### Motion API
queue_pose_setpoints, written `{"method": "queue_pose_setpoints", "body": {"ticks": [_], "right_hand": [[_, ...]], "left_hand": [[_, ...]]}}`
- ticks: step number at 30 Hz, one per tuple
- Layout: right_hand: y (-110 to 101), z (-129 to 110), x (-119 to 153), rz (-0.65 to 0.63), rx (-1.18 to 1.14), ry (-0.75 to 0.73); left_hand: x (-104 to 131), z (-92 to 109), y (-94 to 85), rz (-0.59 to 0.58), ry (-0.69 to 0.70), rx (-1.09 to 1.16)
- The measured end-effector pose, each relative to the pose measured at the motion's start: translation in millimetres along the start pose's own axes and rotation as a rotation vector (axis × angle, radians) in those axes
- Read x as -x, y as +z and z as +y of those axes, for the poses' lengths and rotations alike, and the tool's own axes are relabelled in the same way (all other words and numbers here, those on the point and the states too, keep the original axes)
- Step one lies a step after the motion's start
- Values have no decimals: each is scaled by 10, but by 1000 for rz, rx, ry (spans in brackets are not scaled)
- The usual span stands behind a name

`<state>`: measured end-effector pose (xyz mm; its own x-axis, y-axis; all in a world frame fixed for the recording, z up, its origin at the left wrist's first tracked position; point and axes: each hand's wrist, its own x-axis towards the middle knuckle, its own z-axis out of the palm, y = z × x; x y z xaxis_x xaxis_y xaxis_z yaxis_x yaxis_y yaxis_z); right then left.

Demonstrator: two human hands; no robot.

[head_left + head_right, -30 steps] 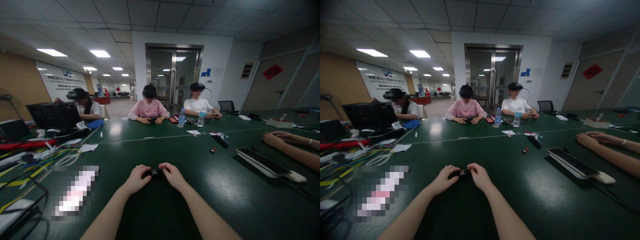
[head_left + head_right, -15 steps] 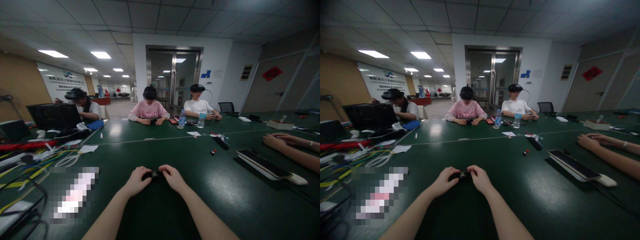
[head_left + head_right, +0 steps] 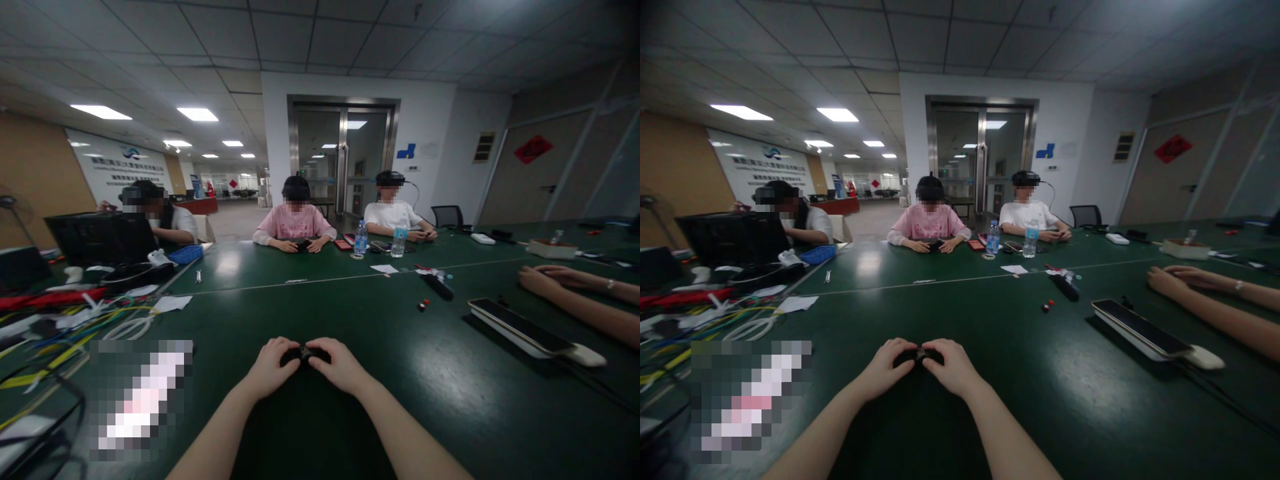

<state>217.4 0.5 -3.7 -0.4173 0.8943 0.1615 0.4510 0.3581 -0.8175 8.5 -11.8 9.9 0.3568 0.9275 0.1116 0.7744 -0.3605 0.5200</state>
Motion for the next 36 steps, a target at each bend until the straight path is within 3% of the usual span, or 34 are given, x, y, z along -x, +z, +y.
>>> {"method": "queue_pose_setpoints", "body": {"ticks": [10,21,36], "right_hand": [[-4,-26,0,16,47,-55],[23,53,-14,32,62,-9],[-15,-70,14,-15,108,-32]], "left_hand": [[-6,9,-12,0,-11,3],[-24,-55,5,-6,5,15],[-36,-108,34,-1,30,-4]]}}
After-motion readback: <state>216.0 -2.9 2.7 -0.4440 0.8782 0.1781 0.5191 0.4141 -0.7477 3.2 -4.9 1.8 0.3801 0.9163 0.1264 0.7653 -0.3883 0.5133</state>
